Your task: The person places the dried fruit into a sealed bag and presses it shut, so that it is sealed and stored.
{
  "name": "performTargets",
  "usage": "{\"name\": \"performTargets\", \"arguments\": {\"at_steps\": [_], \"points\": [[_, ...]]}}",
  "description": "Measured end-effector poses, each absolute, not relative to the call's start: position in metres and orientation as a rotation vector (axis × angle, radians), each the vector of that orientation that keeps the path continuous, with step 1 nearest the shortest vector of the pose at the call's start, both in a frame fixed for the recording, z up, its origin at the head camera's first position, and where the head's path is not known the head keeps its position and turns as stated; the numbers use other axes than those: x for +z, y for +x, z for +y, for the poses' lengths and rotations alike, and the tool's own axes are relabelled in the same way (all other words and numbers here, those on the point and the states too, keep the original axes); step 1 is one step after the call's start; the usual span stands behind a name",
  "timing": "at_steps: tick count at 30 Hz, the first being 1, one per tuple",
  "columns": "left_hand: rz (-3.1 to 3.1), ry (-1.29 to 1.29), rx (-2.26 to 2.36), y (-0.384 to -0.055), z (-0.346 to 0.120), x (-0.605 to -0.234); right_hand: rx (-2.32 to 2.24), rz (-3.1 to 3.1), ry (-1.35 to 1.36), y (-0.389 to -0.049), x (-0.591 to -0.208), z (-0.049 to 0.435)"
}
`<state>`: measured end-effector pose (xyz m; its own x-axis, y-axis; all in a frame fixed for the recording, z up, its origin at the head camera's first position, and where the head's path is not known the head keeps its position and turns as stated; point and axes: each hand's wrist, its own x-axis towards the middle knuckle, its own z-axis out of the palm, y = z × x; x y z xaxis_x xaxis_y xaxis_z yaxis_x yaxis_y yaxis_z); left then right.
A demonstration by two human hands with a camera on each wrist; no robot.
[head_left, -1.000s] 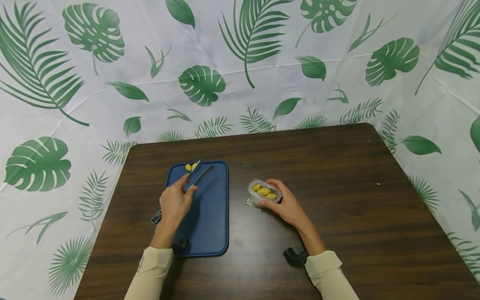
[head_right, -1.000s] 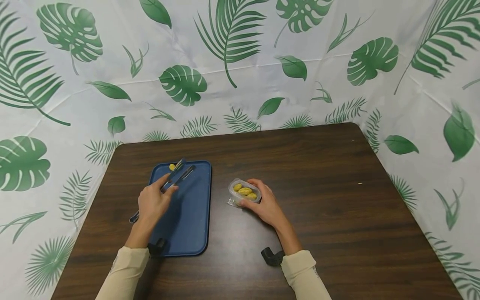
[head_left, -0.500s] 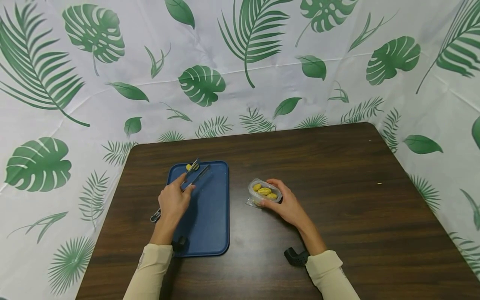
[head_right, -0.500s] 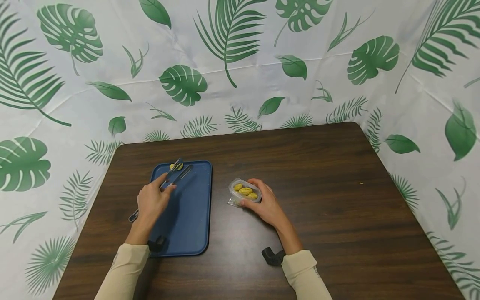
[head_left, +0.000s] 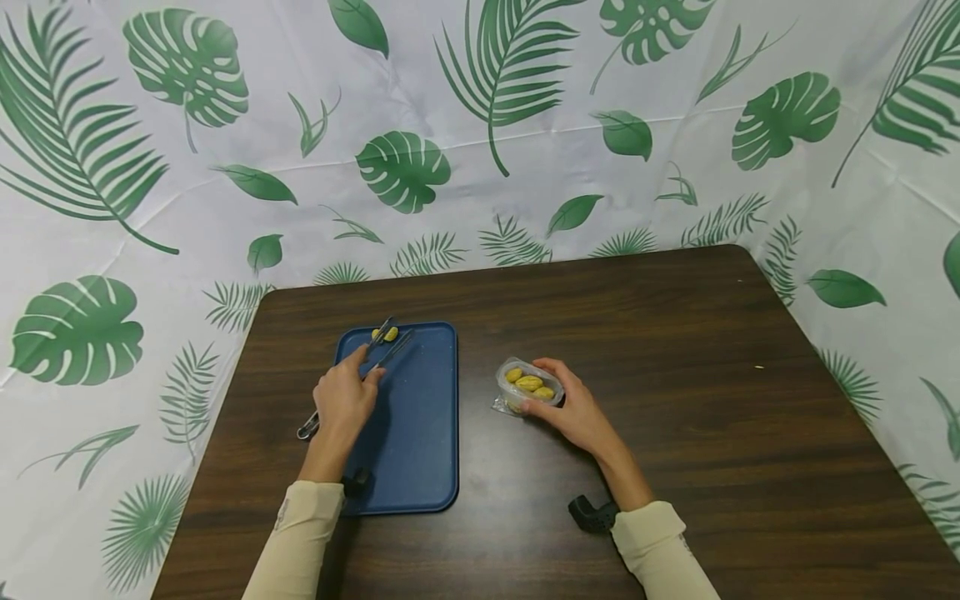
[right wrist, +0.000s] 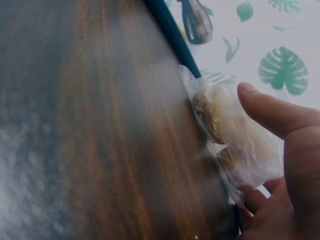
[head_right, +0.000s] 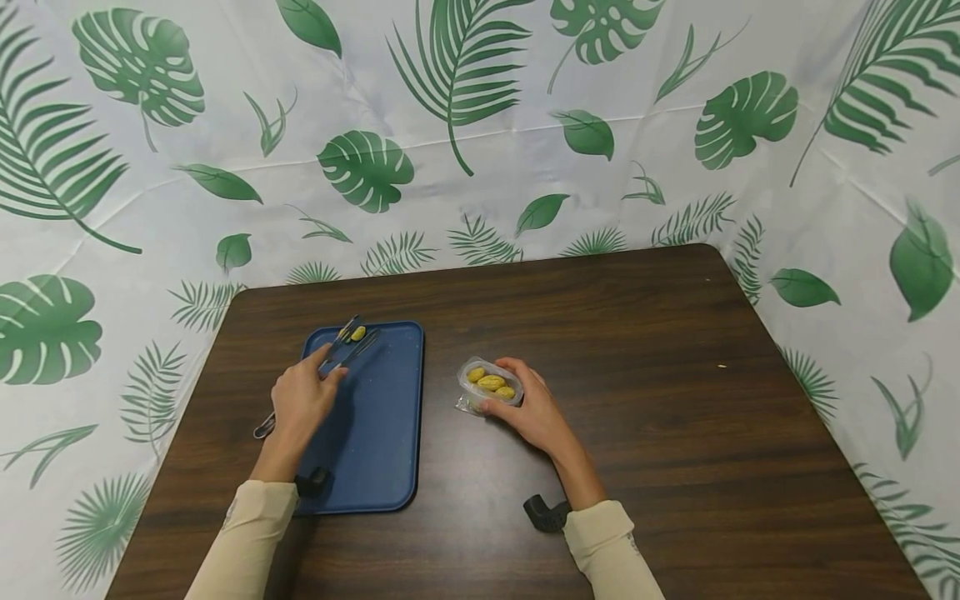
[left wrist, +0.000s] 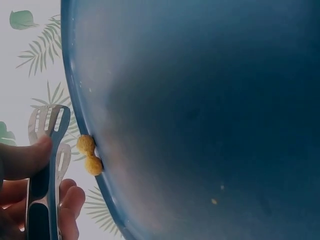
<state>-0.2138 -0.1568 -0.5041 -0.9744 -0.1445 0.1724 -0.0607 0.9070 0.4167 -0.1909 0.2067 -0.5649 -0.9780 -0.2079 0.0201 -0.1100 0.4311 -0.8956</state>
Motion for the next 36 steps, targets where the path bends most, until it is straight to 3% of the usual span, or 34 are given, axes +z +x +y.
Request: {"name": "performTargets", "arguments": {"at_steps": [36], "points": [[-2.818, 0.23, -0.532, -0.2108, -0.1562, -0.5019, -1.583, 2.594, -0.278, -0.1864, -0.564, 0.2064]]}}
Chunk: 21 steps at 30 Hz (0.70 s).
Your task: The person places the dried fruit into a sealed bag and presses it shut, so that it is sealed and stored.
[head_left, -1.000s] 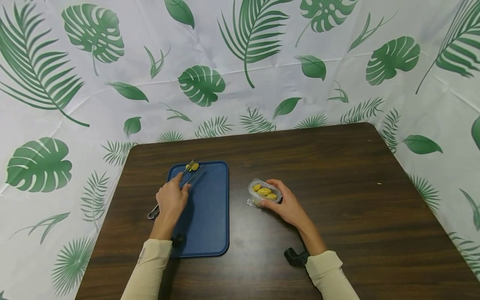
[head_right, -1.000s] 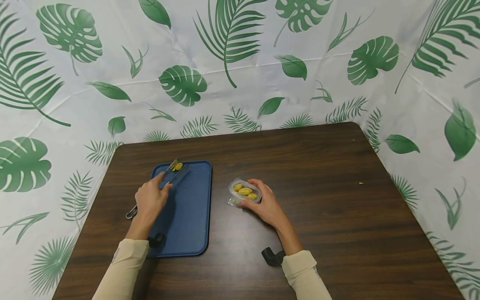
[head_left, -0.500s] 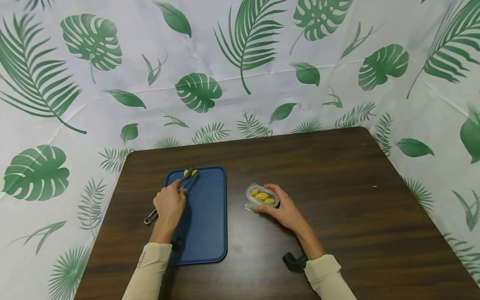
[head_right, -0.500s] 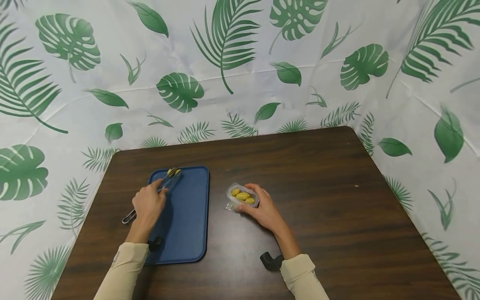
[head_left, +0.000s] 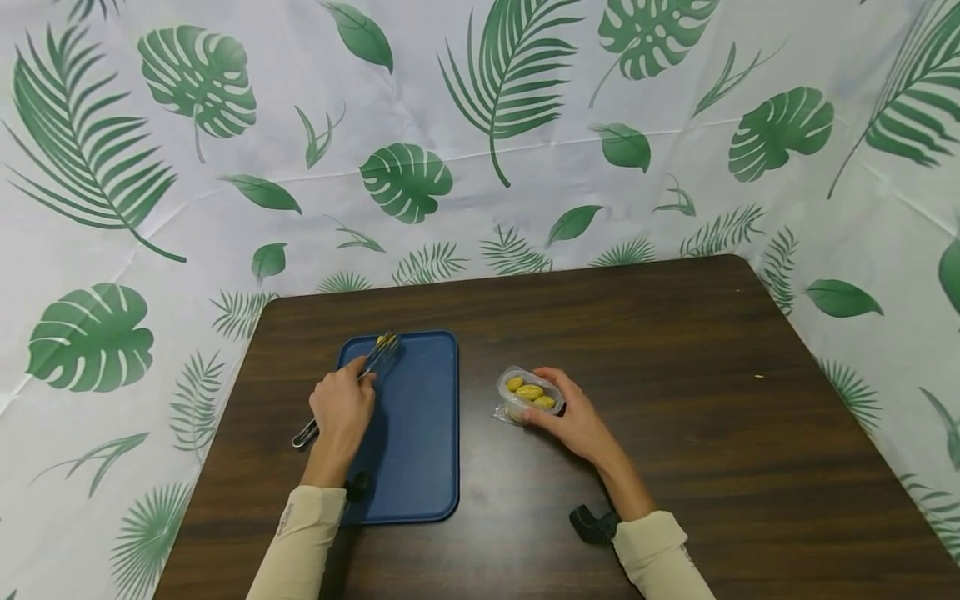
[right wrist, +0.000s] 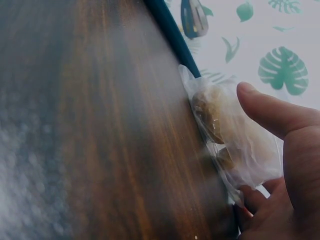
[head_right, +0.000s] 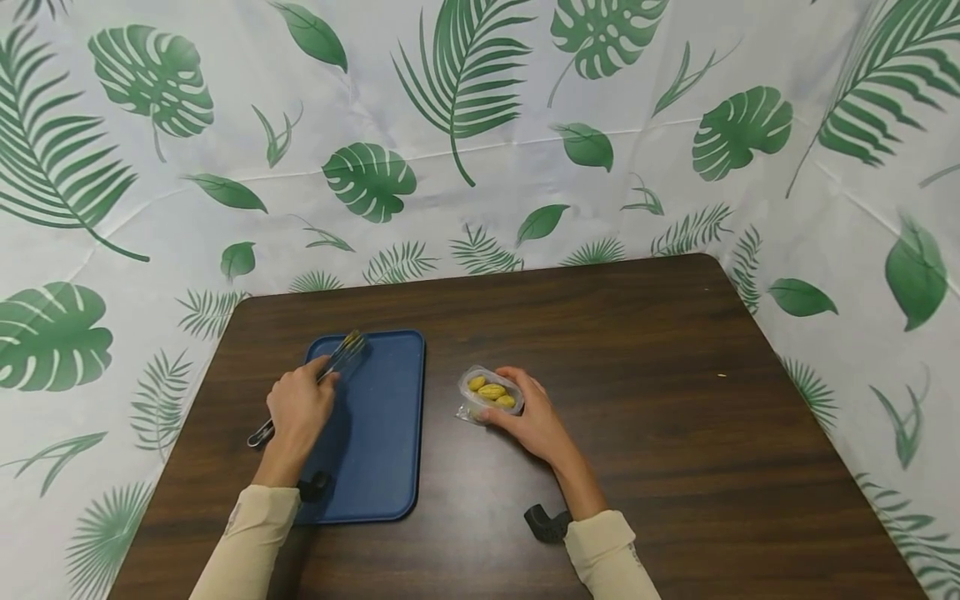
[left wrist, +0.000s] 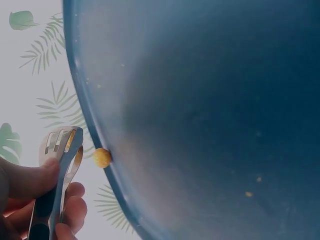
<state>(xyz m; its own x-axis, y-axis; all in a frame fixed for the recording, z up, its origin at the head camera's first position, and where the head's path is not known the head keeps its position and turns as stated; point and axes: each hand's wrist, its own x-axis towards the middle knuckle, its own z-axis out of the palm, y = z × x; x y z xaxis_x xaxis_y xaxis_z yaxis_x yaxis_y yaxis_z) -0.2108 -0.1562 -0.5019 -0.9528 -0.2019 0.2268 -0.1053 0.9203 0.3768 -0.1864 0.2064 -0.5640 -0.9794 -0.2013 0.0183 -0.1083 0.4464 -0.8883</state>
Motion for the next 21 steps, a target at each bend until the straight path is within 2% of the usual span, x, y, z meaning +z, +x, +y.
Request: {"name": "performTargets", "arguments": {"at_steps": [21], "points": [[-2.707, 0.221, -0.599, -0.192, -0.148, -0.479, -1.574, 2.608, -0.278, -0.187, -0.564, 0.206]]}}
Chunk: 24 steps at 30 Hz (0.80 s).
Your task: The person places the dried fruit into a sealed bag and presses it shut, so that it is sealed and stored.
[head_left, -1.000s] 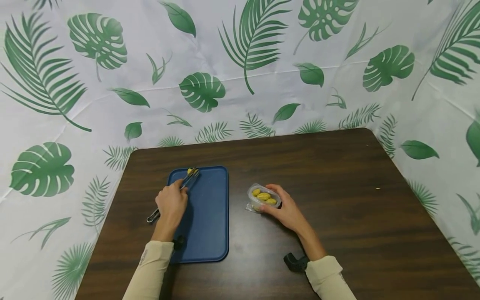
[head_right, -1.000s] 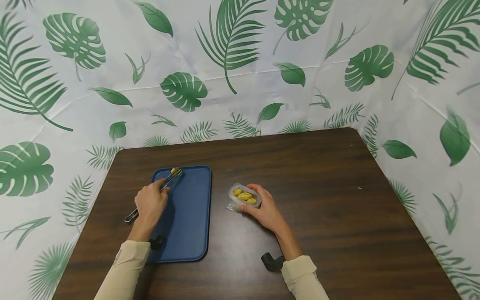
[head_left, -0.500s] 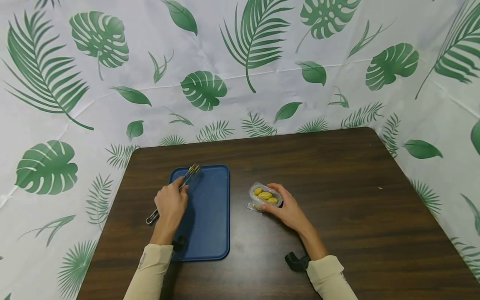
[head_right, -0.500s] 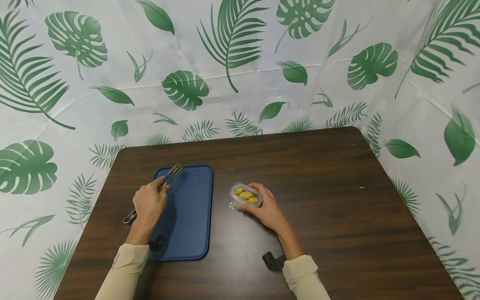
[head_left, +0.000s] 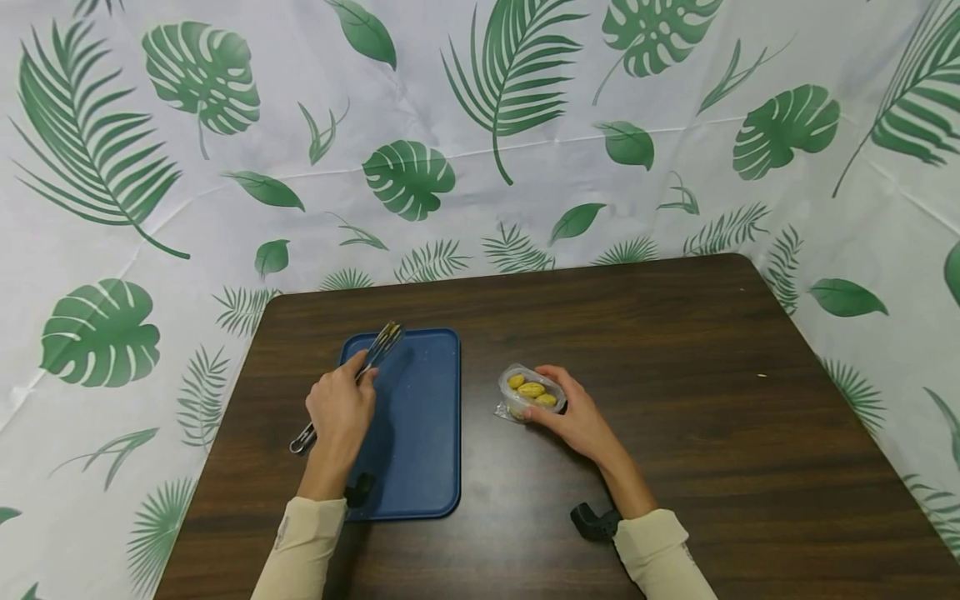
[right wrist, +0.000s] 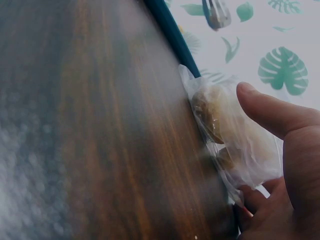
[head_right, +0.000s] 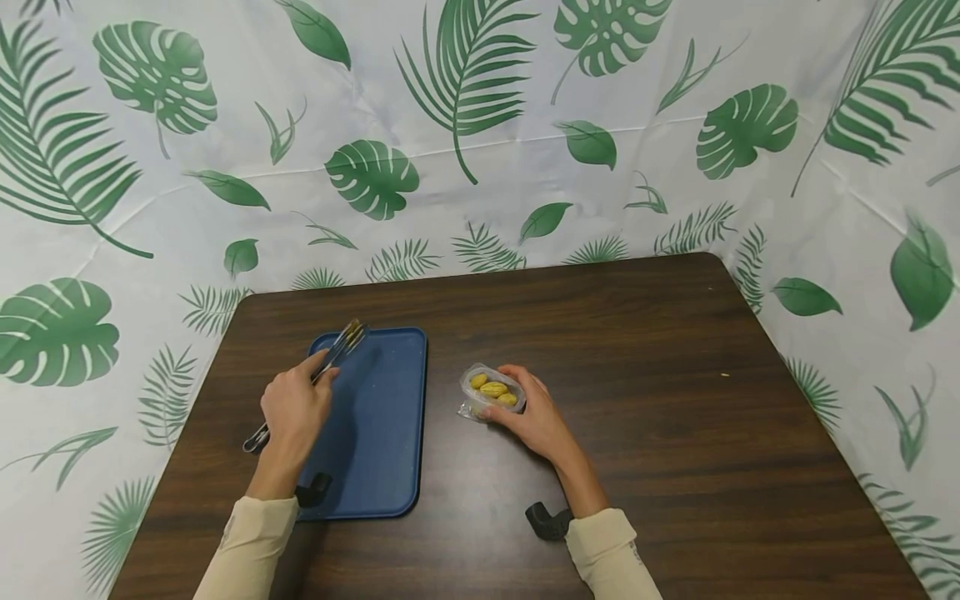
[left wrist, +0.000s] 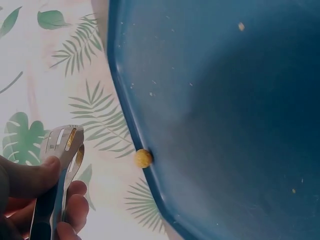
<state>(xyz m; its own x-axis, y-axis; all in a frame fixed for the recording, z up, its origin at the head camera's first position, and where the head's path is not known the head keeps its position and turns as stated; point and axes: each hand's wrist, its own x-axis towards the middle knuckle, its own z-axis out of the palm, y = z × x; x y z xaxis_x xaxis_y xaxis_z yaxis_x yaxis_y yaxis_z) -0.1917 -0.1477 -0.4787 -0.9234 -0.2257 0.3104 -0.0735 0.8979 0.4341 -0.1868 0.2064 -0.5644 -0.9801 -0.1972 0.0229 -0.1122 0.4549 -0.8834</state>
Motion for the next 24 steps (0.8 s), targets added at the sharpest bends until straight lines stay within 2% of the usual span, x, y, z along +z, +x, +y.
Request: {"name": "performTargets", "arguments": {"at_steps": [24], "points": [[-2.572, 0.152, -0.725, -0.173, -0.137, -0.47, -1.568, 2.6, -0.287, -0.188, -0.564, 0.207]]}}
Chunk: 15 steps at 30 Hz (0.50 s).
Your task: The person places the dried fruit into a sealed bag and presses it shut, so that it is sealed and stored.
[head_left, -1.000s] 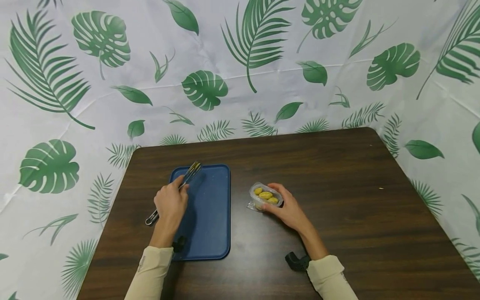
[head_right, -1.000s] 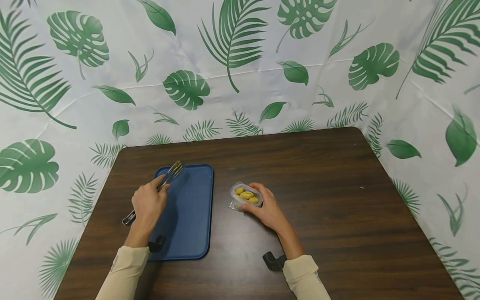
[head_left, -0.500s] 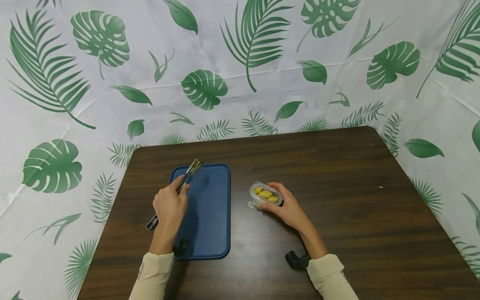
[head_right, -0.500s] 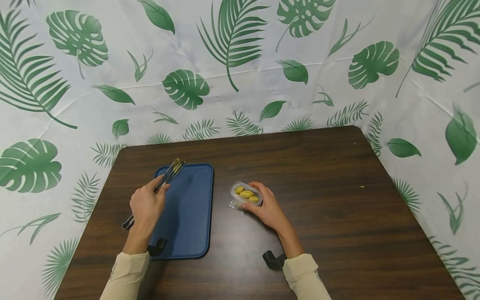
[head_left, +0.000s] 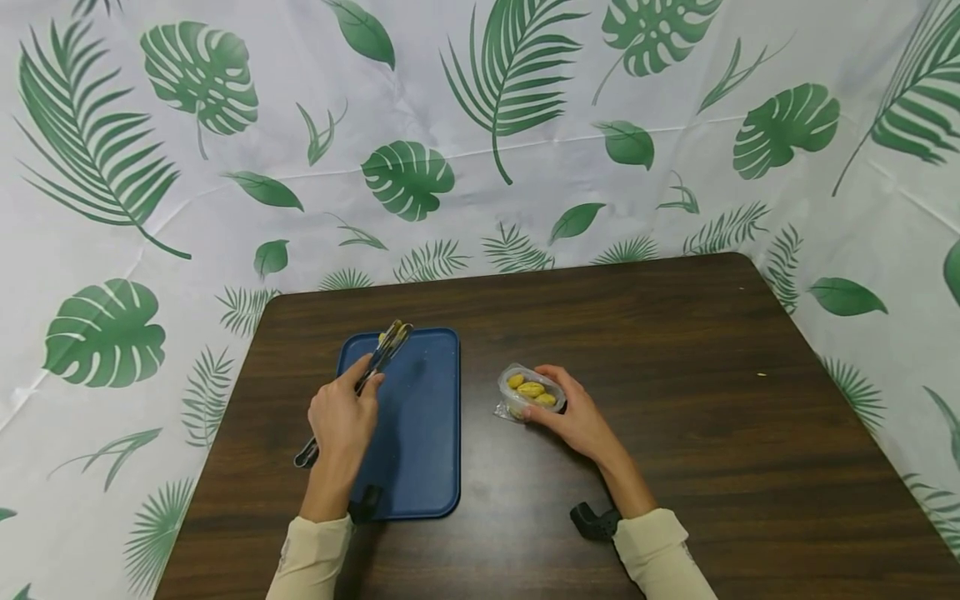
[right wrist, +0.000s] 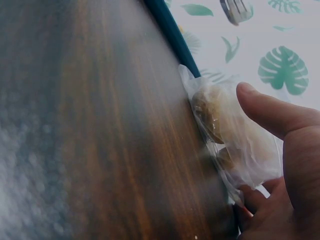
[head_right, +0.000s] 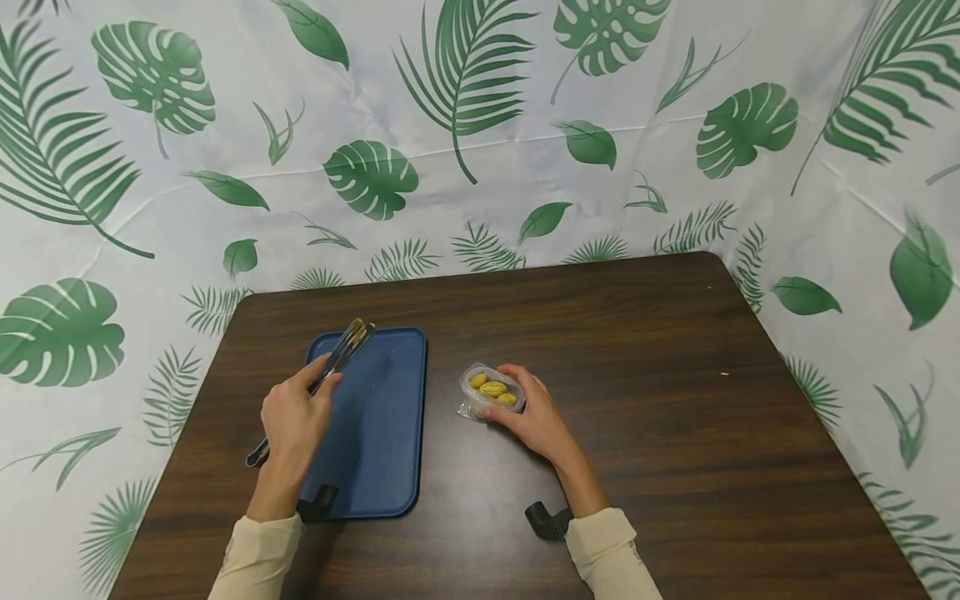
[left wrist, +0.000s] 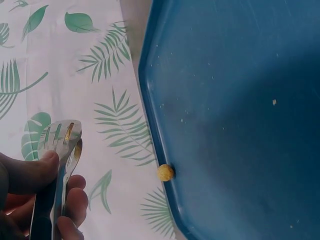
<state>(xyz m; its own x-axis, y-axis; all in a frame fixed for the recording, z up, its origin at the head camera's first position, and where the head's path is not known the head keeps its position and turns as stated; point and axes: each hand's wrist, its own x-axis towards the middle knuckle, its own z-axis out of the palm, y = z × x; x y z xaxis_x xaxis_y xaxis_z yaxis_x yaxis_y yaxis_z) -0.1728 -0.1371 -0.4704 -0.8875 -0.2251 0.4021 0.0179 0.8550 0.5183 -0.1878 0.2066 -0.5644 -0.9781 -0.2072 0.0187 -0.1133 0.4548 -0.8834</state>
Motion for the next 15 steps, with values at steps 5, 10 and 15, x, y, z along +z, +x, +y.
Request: {"name": "performTargets", "arguments": {"at_steps": [5, 10, 15], "points": [[-2.56, 0.124, -0.74, -0.172, -0.132, -0.47, -1.568, 2.606, -0.283, -0.188, -0.565, 0.208], [-2.571, 0.119, -0.735, -0.169, -0.128, -0.47, -1.552, 2.603, -0.27, -0.188, -0.564, 0.207], [-2.594, 0.092, -0.754, -0.167, -0.125, -0.471, -1.56, 2.599, -0.275, -0.187, -0.564, 0.206]]}}
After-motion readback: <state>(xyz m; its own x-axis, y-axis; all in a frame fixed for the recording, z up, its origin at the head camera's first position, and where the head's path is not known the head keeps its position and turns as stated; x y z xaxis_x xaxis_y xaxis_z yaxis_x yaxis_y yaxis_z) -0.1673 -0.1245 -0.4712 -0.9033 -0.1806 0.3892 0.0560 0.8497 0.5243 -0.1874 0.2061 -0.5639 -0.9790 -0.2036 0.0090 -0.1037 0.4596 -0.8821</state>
